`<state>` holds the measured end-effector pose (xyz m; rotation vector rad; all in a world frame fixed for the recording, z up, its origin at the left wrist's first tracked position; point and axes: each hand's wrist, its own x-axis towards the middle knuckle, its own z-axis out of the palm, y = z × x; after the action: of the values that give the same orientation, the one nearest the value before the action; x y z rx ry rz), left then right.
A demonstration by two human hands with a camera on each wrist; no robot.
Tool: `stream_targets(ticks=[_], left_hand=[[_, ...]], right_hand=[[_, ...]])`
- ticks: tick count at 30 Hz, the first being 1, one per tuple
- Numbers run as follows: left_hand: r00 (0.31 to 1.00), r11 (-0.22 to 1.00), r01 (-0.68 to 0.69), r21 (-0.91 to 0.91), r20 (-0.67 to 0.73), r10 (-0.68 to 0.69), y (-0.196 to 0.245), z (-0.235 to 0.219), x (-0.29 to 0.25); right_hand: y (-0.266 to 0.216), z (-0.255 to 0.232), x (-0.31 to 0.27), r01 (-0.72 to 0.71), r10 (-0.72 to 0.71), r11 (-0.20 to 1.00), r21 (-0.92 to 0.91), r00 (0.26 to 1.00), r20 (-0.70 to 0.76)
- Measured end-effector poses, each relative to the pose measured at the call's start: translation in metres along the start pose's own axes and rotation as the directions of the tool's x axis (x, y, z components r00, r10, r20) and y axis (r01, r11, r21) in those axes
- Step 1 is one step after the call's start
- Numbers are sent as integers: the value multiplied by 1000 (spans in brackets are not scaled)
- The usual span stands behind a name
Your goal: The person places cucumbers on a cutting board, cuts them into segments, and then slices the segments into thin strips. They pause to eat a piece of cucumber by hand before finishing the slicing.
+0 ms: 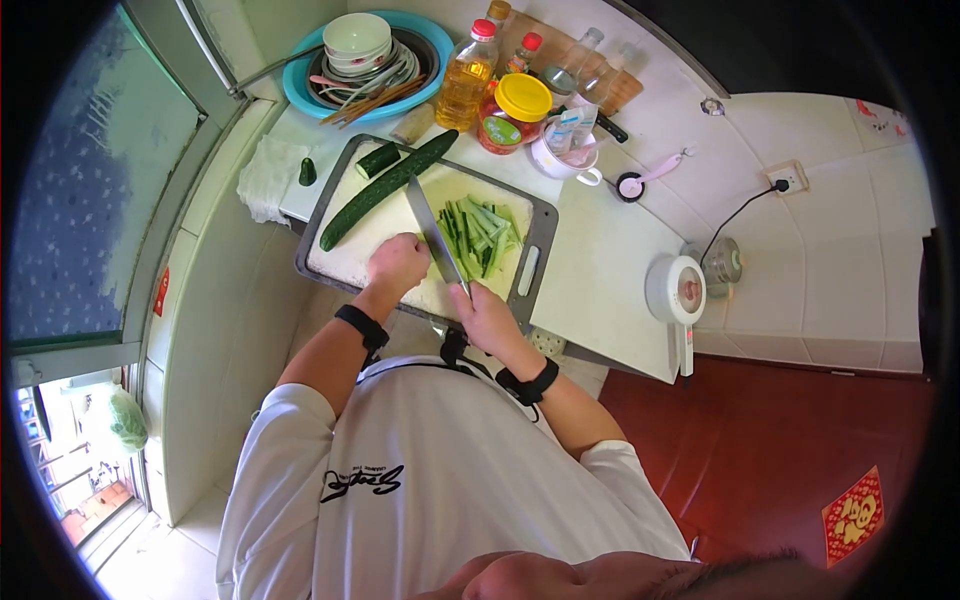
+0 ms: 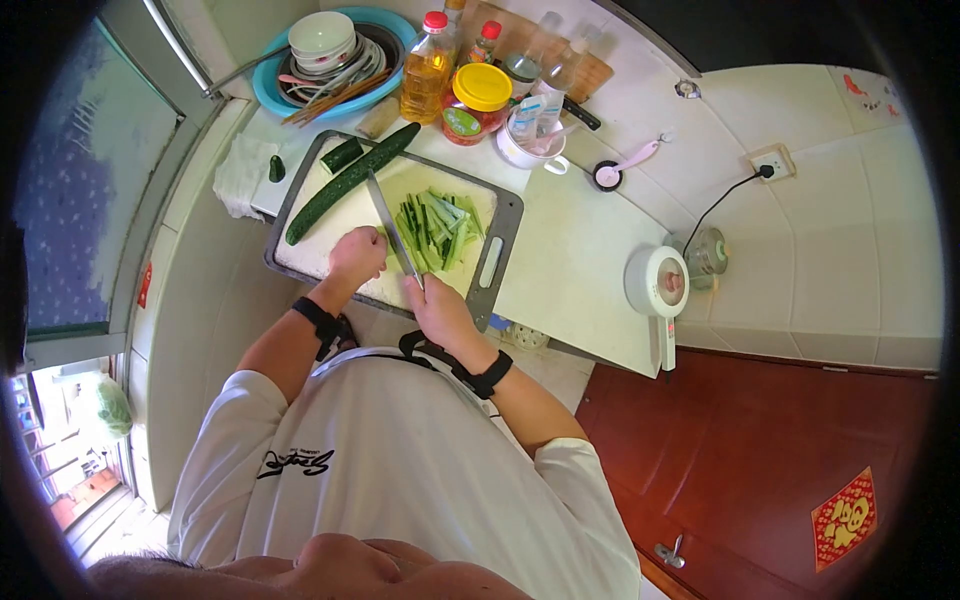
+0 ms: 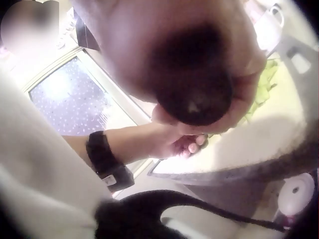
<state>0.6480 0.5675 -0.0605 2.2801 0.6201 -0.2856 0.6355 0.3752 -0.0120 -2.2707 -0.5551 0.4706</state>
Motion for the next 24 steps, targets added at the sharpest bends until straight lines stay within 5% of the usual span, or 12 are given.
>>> stream_targets(ticks=[9,14,24], left_hand=[[999,999,-19,33,-46,20,-12,14,6],[995,997,50,-56,87,-45,5,-7,-5],[993,996,-72,56,-90,77,-9,10,2]], right_hand=[[5,-6,-11,-56,57,998,-13,994,92],[6,1,5,-28,26,999,44,999,32],[9,-13,-18,-81,82,997,-13,986,142]])
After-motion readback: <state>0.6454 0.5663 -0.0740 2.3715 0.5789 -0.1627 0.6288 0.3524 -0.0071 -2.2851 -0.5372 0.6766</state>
